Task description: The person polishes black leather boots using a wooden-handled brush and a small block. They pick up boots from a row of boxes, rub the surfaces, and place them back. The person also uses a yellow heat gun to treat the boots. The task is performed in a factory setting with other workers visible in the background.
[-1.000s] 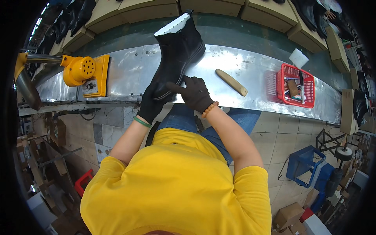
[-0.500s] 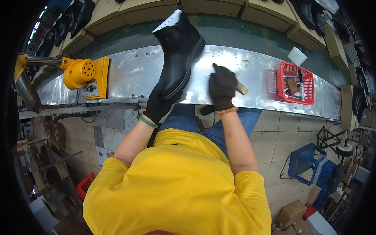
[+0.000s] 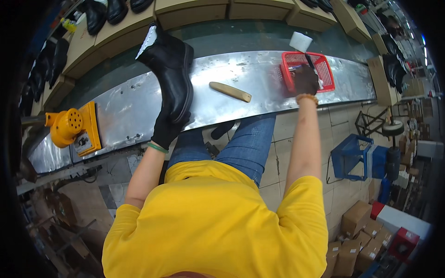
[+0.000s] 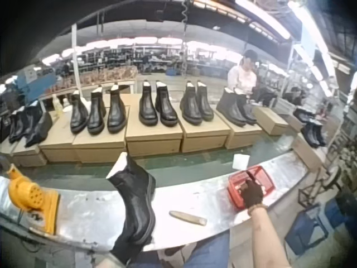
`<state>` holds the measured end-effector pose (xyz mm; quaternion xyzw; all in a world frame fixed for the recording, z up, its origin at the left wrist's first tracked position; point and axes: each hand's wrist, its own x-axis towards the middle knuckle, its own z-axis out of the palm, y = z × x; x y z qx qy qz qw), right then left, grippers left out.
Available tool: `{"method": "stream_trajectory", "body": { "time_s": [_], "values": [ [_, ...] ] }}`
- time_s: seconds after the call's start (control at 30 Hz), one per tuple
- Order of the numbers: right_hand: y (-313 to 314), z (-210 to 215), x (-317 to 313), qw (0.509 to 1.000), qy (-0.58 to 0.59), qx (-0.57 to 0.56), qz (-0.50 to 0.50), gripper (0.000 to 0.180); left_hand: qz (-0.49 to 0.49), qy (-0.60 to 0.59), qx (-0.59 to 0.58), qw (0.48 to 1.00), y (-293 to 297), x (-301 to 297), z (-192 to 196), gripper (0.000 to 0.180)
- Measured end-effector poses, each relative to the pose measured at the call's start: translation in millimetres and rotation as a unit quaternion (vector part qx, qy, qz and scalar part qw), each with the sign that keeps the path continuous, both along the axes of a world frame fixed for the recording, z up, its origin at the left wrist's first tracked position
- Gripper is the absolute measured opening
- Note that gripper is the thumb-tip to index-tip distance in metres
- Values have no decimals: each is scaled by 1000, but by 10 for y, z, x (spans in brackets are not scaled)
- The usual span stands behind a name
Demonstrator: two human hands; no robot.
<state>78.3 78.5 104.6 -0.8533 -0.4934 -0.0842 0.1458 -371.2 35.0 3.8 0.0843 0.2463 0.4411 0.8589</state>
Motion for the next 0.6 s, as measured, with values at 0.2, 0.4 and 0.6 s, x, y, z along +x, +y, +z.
{"method": "stream_trajectory", "body": {
  "time_s": [0.2,0.4,0.6],
  "values": [
    [116,201,295,967,-1,-252,24,51,-27,-73,17,997,62,-99,-149,60],
    [216,457,-123,999,24,-32,36,35,-23,-56,63,996,18,-100,-55,71],
    [130,216,-1292,924,135,115,339,53,-6,-45,92,995,13,-73,-9,77]
  ]
}}
